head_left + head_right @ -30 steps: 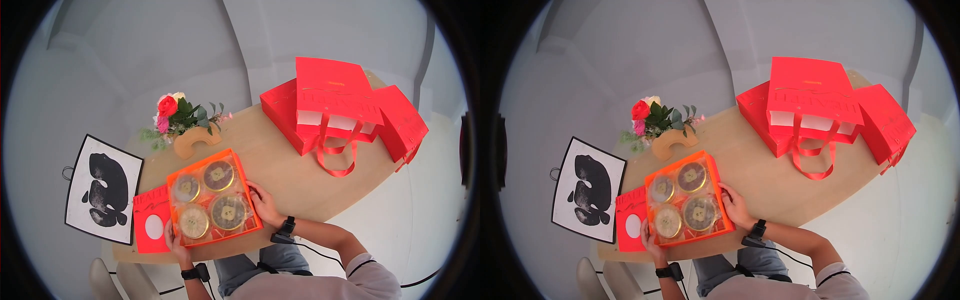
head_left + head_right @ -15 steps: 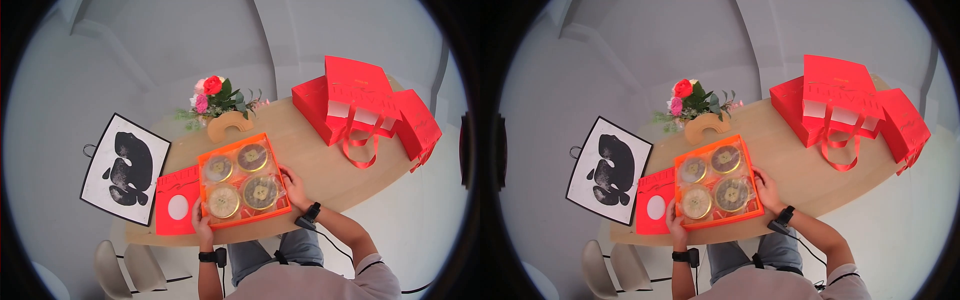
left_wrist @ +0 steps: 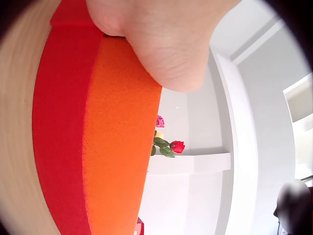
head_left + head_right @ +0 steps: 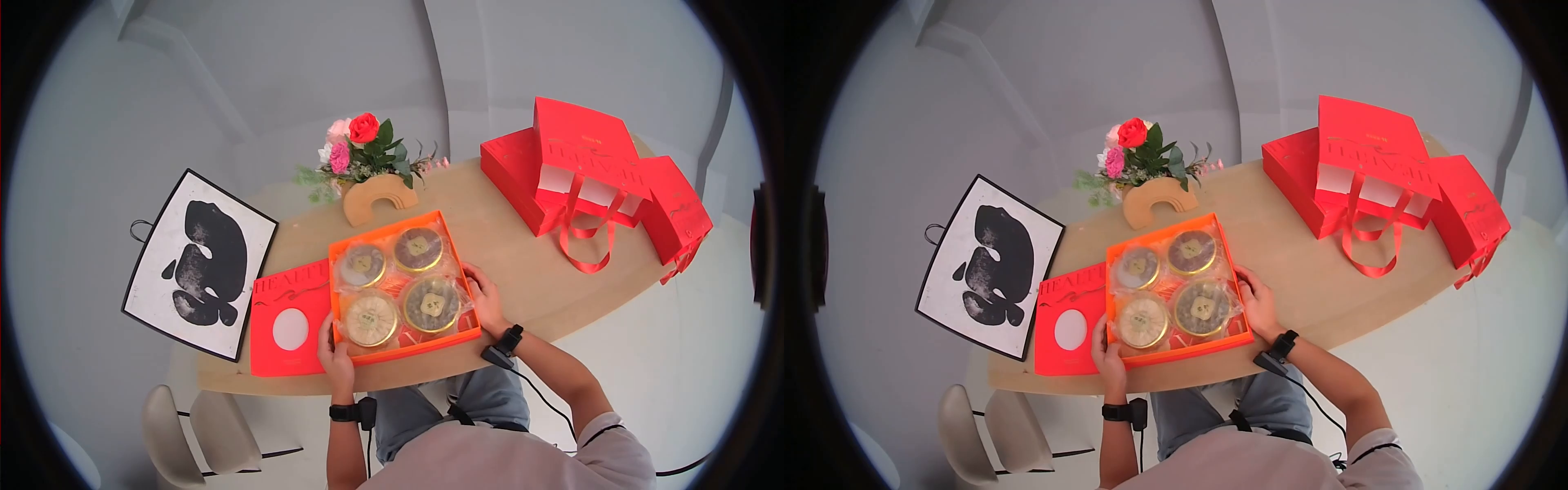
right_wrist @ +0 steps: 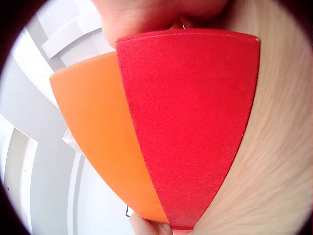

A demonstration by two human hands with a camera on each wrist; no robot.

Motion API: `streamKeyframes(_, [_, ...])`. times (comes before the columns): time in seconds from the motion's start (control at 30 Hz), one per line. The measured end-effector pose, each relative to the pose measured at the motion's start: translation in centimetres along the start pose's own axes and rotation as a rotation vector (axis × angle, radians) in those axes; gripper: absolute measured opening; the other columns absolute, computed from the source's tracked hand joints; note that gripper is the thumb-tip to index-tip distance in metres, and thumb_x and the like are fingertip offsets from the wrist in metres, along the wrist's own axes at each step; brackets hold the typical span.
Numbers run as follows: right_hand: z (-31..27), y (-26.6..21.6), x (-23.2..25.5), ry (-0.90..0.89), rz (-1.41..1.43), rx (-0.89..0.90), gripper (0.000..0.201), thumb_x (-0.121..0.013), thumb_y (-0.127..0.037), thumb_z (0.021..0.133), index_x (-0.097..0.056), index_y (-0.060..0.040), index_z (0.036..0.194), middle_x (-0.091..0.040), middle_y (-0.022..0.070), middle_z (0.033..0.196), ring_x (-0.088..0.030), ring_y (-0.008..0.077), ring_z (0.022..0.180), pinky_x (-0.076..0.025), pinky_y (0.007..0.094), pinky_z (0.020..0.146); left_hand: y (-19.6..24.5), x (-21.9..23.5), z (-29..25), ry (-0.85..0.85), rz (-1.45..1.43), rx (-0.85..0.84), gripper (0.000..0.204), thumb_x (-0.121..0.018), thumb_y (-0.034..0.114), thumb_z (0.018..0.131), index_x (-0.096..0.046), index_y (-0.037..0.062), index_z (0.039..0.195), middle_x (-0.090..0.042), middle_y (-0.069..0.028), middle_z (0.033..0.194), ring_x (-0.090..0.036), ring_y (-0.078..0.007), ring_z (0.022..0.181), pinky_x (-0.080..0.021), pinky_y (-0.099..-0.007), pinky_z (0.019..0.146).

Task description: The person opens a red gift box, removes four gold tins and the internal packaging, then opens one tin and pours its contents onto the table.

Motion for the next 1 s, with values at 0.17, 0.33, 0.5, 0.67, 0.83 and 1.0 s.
streamKeyframes(0.17, [-0.1, -0.2, 0.0, -0.005, -0.014, -0.012, 0.035, -0.048, -0.006, 0.102, -0.059, -0.0032, 0.134, -0.068, 0.0142, 0.124, -0.062, 0.0197, 0.116, -0.047, 0.0321, 0.102, 0.0, -0.1, -0.3, 0.031, 0.052, 0.001, 0.064, -0.040, -0.012, 0.078, -0.051, -0.0056, 0.141, -0.055, -0.0153, 0.142, -0.051, -0.0258, 0.134, -0.036, -0.0364, 0.115])
streamKeyframes(0.33, [-0.1, -0.2, -0.1, -0.016, 0.016, 0.019, 0.036, -0.046, -0.004, 0.101, -0.058, -0.0026, 0.135, -0.068, 0.0134, 0.123, -0.062, 0.0188, 0.115, -0.047, 0.0315, 0.102, 0.7, -0.3, -0.3, 0.057, 0.151, -0.024, 0.064, -0.037, -0.008, 0.076, -0.053, -0.0074, 0.138, -0.057, -0.0162, 0.140, -0.051, -0.0259, 0.133, -0.035, -0.0362, 0.116])
streamKeyframes(0.5, [0.1, 0.7, -0.1, -0.031, 0.057, -0.020, 0.036, -0.045, -0.005, 0.102, -0.057, -0.0015, 0.137, -0.066, 0.0118, 0.125, -0.060, 0.0171, 0.116, -0.046, 0.0309, 0.102, 0.3, -0.4, -0.3, 0.072, 0.158, -0.027, 0.064, -0.038, -0.007, 0.074, -0.054, -0.0084, 0.136, -0.057, -0.0178, 0.140, -0.051, -0.0270, 0.133, -0.035, -0.0365, 0.116])
streamKeyframes(0.67, [-0.3, -0.7, 0.1, -0.046, 0.022, -0.050, 0.037, -0.045, -0.005, 0.103, -0.056, -0.0003, 0.138, -0.065, 0.0103, 0.126, -0.059, 0.0160, 0.117, -0.046, 0.0306, 0.103, 0.3, -0.5, -0.4, 0.089, 0.188, -0.040, 0.063, -0.037, -0.006, 0.074, -0.056, -0.0088, 0.133, -0.059, -0.0184, 0.139, -0.053, -0.0285, 0.132, -0.035, -0.0367, 0.116])
streamKeyframes(0.83, [0.0, 1.2, -0.2, -0.019, 0.068, 0.014, 0.037, -0.046, -0.003, 0.101, -0.057, -0.0023, 0.136, -0.068, 0.0125, 0.119, -0.062, 0.0172, 0.108, -0.048, 0.0307, 0.098, 0.0, -0.3, -0.6, 0.117, 0.216, -0.046, 0.062, -0.036, -0.007, 0.074, -0.055, -0.0091, 0.134, -0.059, -0.0190, 0.138, -0.054, -0.0289, 0.131, -0.037, -0.0374, 0.115])
streamKeyframes(1.0, [0.0, 0.9, -0.2, -0.014, 0.058, 0.024, 0.037, -0.046, -0.002, 0.100, -0.058, -0.0027, 0.135, -0.068, 0.0108, 0.118, -0.061, 0.0149, 0.108, -0.048, 0.0299, 0.097, 0.7, -1.1, -0.6, 0.135, 0.128, -0.052, 0.065, -0.035, -0.010, 0.074, -0.052, -0.0092, 0.137, -0.057, -0.0195, 0.139, -0.054, -0.0284, 0.131, -0.037, -0.0381, 0.115])
Point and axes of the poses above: each hand's wrist, its own z-axis towards the middle knuckle, its own x-axis out of the back of the hand, y = z × x, the point moved 2 cm from there along z, towards the middle knuckle
